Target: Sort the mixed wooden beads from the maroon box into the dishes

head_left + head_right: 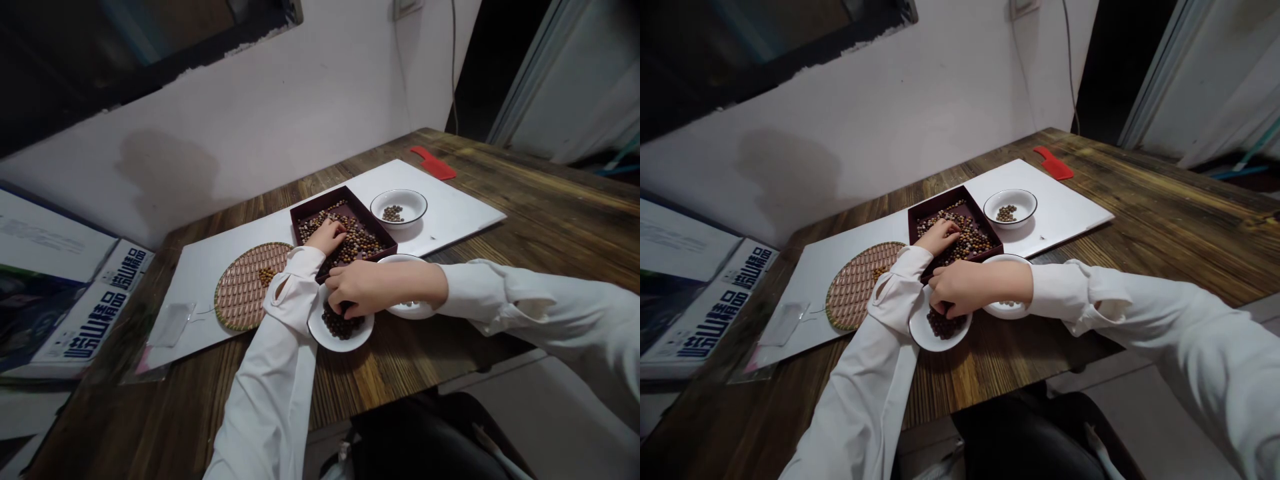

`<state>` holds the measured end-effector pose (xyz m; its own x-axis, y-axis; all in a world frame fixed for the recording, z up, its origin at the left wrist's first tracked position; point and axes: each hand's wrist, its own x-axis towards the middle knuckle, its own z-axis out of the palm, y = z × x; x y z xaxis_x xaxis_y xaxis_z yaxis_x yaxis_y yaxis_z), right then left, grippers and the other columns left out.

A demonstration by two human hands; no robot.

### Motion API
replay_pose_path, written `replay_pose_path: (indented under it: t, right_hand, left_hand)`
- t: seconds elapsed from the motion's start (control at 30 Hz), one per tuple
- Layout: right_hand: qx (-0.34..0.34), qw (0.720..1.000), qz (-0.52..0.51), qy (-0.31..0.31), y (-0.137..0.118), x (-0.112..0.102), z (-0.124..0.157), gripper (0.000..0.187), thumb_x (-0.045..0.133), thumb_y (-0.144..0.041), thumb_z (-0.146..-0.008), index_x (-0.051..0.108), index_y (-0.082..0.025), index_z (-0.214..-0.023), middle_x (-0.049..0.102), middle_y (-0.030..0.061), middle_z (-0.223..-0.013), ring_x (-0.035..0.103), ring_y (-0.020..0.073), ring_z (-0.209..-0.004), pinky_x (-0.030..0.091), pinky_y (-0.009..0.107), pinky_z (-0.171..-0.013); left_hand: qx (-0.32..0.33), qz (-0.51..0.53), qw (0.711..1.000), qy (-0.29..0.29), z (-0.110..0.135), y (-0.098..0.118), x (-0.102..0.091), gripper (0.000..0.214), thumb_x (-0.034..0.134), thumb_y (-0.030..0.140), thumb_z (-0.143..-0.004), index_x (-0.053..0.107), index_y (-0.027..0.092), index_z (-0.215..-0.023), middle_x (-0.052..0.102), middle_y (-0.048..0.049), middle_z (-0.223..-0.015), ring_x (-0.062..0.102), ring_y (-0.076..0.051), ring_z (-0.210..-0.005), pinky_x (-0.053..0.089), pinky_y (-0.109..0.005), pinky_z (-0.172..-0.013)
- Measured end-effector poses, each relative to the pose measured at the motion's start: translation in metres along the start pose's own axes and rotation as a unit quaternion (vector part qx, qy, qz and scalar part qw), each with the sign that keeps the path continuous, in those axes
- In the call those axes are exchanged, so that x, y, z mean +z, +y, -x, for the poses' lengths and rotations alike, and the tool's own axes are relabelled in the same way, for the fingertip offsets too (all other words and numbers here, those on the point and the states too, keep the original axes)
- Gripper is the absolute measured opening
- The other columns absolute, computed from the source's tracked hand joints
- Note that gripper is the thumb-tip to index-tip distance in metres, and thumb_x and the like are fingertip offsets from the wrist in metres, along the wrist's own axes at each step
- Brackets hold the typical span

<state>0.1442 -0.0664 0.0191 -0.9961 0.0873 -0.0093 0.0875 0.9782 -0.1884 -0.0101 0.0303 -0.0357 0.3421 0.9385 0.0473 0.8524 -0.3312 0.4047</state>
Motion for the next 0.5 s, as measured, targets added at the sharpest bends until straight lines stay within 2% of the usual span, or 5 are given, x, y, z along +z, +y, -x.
replay_pose_path:
  t: [0.23, 0.5]
  right_hand:
    - [-0.003, 1.000, 0.005, 0.013, 0.0026, 0.0048, -0.0018, 0.011, 0.059, -0.024, -0.082, 0.068, -0.020, -0.088, 0.064, 0.0049, -0.090, 0.052, 0.0171, -0.086, 0.033, 0.027, -0.065]
    - [-0.008, 1.000, -0.001, 0.004, 0.0026, 0.0026, -0.0014, 0.013, 0.058, -0.025, -0.084, 0.067, -0.017, -0.089, 0.064, 0.0057, -0.089, 0.051, 0.0181, -0.088, 0.034, 0.028, -0.070]
  left_hand:
    - [0.003, 0.009, 1.000, 0.001, -0.0005, -0.0007, 0.0002, 0.012, 0.052, 0.022, -0.086, 0.059, 0.016, -0.093, 0.052, -0.0063, -0.104, 0.056, -0.017, -0.096, 0.042, -0.031, -0.095]
    - [0.001, 0.008, 1.000, 0.005, -0.0001, -0.0003, 0.0004, 0.012, 0.052, 0.023, -0.085, 0.059, 0.016, -0.092, 0.052, -0.0062, -0.104, 0.056, -0.018, -0.097, 0.042, -0.032, -0.095]
